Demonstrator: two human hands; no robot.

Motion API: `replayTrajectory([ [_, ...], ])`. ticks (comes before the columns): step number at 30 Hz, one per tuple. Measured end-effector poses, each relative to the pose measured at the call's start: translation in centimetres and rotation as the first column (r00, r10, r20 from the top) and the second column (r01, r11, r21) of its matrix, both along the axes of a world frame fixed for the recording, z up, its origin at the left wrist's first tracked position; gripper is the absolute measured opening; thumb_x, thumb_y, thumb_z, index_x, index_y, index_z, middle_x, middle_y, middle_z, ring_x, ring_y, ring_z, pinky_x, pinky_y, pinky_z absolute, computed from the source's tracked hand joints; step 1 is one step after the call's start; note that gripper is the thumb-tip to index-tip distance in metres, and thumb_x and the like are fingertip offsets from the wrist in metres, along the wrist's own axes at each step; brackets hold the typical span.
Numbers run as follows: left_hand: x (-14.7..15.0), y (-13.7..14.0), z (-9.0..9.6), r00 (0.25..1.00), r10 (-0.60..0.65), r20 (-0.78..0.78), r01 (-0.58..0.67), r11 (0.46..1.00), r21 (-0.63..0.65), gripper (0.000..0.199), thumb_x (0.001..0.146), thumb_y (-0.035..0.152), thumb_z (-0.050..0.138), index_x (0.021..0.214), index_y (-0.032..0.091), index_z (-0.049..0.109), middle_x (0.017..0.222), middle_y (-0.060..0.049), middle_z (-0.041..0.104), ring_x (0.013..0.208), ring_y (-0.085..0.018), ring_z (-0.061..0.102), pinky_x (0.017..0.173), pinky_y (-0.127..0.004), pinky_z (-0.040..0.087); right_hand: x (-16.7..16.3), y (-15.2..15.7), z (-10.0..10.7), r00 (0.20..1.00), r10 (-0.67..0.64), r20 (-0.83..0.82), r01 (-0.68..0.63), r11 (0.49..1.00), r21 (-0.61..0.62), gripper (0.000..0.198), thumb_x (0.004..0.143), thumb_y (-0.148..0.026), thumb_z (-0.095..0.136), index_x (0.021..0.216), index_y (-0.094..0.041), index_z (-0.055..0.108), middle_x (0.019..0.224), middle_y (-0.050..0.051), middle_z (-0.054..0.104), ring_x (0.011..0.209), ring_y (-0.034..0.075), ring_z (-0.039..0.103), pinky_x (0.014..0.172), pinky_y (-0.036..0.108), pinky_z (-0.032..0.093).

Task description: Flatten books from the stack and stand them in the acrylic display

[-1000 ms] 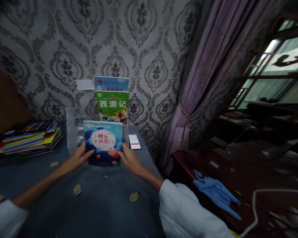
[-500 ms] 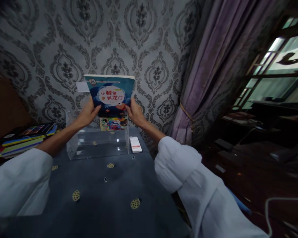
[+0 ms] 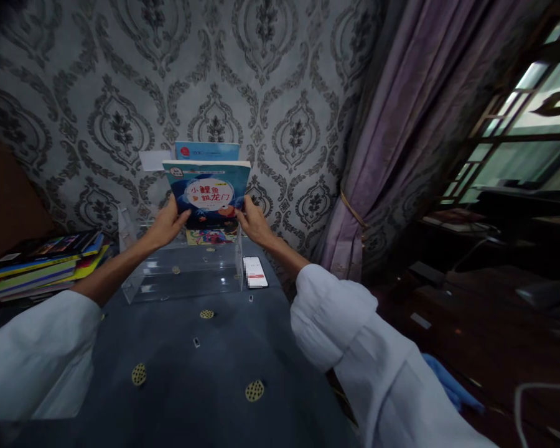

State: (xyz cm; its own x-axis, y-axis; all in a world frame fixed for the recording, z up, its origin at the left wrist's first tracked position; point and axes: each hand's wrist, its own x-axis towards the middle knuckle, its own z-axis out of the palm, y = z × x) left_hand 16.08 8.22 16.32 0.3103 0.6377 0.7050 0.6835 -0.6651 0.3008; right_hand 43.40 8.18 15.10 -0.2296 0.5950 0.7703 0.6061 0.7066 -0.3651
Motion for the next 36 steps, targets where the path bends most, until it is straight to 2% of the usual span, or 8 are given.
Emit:
replayTrajectory([
  [3,0.1,0.2,-0.3,1.0,0.008,-0.029,-0.008,1.0,-0.008,0.058,0.098,0.036,0.044,0.145,0.006,0.028,0.104,-0.015,0.067,0.091,-0.029,0.068,0.086,-0.044,0.053,0.2,0.3,-0.4,0.999,0.03,-0.025,-0.032,0.998,-0.046,0.022,0.096,-0.034,0.049,0.114,-0.023,0.052,0.096,0.006,0.066,0.087,0.023,0.061,0.078,0.036,0.052],
  [6,0.3,0.5,-0.3,0.998,0.039,-0.047,-0.041,0.999,-0.036,0.051,0.099,0.035,0.043,0.141,0.007,0.032,0.1,-0.015,0.068,0.09,-0.03,0.069,0.085,-0.045,0.054,0.4,0.8,-0.4,1.0,0.004,-0.017,-0.005,0.997,-0.078,0.019,0.094,-0.033,0.049,0.11,-0.023,0.053,0.091,0.004,0.064,0.081,0.022,0.059,0.076,0.034,0.05],
  [10,0.6,0.8,-0.4,0.992,0.116,-0.042,-0.117,0.993,-0.023,0.042,0.096,0.033,0.048,0.131,0.011,0.039,0.108,-0.017,0.066,0.101,-0.033,0.068,0.09,-0.048,0.054,0.4,1.4,0.0,0.993,-0.112,0.044,0.115,0.989,-0.095,0.014,0.091,-0.031,0.051,0.1,-0.021,0.055,0.088,0.004,0.064,0.08,0.021,0.056,0.077,0.034,0.048],
  [13,0.9,0.7,-0.7,0.986,0.164,0.007,-0.164,0.986,0.019,0.044,0.094,0.032,0.054,0.131,0.013,0.039,0.12,-0.019,0.062,0.114,-0.033,0.064,0.096,-0.049,0.052,0.3,1.6,0.0,0.985,-0.165,0.059,0.17,0.98,-0.106,0.012,0.088,-0.03,0.054,0.094,-0.02,0.056,0.089,0.006,0.064,0.083,0.022,0.057,0.079,0.035,0.047],
  [20,1.4,0.2,-0.5,0.964,0.267,0.009,-0.268,0.963,0.027,0.063,0.092,0.028,0.058,0.143,0.01,0.026,0.145,-0.026,0.048,0.13,-0.038,0.055,0.103,-0.051,0.049,0.0,1.5,-0.7,0.963,-0.26,0.069,0.268,0.946,-0.183,0.029,0.087,-0.024,0.056,0.114,-0.015,0.058,0.093,0.008,0.07,0.088,0.025,0.064,0.082,0.037,0.049],
  [28,1.6,-0.2,0.2,0.928,0.353,-0.117,-0.365,0.926,-0.096,0.035,0.1,0.027,0.045,0.129,0.008,0.044,0.131,-0.025,0.061,0.124,-0.036,0.061,0.099,-0.046,0.05,-0.7,1.5,-0.8,0.939,-0.331,0.094,0.344,0.913,-0.219,0.039,0.089,-0.02,0.054,0.126,-0.012,0.061,0.098,0.01,0.074,0.095,0.026,0.068,0.092,0.039,0.051],
  [36,1.9,-0.6,0.7,0.912,0.378,-0.159,-0.401,0.904,-0.151,0.031,0.101,0.026,0.04,0.125,0.009,0.048,0.121,-0.024,0.068,0.114,-0.035,0.068,0.095,-0.043,0.051,-1.6,1.2,-0.9,0.926,-0.362,0.107,0.378,0.893,-0.245,0.045,0.087,-0.016,0.052,0.13,-0.014,0.063,0.104,0.01,0.076,0.1,0.026,0.069,0.093,0.038,0.052],
])
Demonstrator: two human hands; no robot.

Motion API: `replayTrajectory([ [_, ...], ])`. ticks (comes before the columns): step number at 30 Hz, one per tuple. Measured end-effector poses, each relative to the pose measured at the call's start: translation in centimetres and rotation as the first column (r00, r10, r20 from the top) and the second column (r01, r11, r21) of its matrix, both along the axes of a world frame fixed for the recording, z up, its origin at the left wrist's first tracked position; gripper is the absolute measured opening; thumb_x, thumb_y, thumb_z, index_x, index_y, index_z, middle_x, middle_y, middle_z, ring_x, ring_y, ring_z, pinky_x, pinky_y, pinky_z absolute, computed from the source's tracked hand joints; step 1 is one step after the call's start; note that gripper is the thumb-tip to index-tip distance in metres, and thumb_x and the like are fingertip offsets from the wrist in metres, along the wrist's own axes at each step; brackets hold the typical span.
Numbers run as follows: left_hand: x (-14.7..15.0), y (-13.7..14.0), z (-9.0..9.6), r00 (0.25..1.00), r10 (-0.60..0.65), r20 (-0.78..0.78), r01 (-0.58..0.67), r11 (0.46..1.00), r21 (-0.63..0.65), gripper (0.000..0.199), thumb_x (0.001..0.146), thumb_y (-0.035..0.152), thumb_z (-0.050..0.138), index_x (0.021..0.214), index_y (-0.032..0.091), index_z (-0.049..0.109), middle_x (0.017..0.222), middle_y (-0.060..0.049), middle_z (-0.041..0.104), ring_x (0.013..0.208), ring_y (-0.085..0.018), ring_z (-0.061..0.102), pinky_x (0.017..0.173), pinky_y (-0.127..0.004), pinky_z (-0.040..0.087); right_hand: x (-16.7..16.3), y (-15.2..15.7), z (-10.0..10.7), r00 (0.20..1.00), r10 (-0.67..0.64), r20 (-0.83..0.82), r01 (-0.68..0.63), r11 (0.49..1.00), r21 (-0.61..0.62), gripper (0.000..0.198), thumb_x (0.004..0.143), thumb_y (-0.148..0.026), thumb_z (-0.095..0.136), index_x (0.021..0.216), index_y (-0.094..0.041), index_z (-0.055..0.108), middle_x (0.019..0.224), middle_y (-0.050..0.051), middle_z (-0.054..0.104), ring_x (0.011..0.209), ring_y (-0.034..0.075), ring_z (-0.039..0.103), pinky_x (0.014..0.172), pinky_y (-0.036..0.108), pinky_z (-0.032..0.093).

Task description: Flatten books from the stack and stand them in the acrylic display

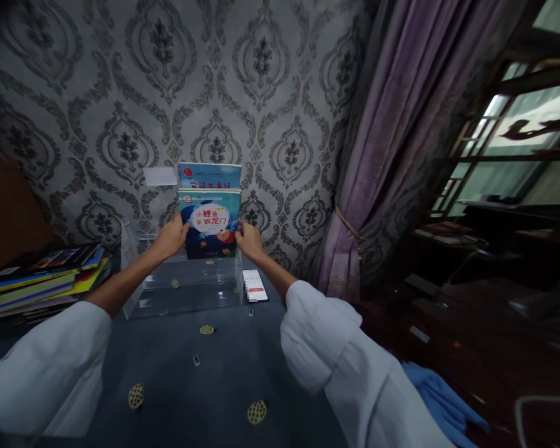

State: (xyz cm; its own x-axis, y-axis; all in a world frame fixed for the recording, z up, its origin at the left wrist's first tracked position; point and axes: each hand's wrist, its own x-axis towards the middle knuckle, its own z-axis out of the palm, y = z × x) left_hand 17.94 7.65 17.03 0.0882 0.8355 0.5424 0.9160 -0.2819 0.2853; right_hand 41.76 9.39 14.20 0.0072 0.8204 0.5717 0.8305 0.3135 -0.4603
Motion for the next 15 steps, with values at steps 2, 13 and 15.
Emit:
replayTrajectory([
  [2,0.23,-0.02,0.15,1.0,0.015,0.001,-0.015,1.0,-0.016,0.031,0.101,0.025,0.038,0.125,0.009,0.048,0.119,-0.024,0.069,0.112,-0.035,0.068,0.095,-0.043,0.051,-0.1,-0.1,-0.03,1.0,-0.006,-0.003,0.006,1.0,0.001,0.045,0.087,-0.016,0.05,0.13,-0.014,0.064,0.105,0.01,0.076,0.1,0.026,0.07,0.093,0.037,0.053],
  [13,0.94,0.19,0.34,0.999,0.036,-0.006,-0.036,0.999,-0.033,0.034,0.099,0.025,0.038,0.126,0.008,0.048,0.123,-0.026,0.067,0.114,-0.036,0.067,0.096,-0.045,0.05,-0.12,-0.12,-0.52,1.0,0.007,-0.009,-0.006,1.0,0.027,0.044,0.084,-0.014,0.047,0.125,-0.014,0.065,0.105,0.012,0.075,0.101,0.028,0.068,0.093,0.041,0.052],
  [15,0.65,0.24,0.28,1.0,0.02,-0.009,-0.021,0.999,-0.03,0.033,0.099,0.025,0.039,0.125,0.008,0.049,0.123,-0.026,0.067,0.114,-0.036,0.068,0.096,-0.044,0.05,0.04,-0.04,-0.63,1.0,0.022,-0.01,-0.022,0.999,0.031,0.045,0.084,-0.014,0.048,0.126,-0.012,0.064,0.104,0.013,0.074,0.1,0.029,0.068,0.093,0.041,0.052],
])
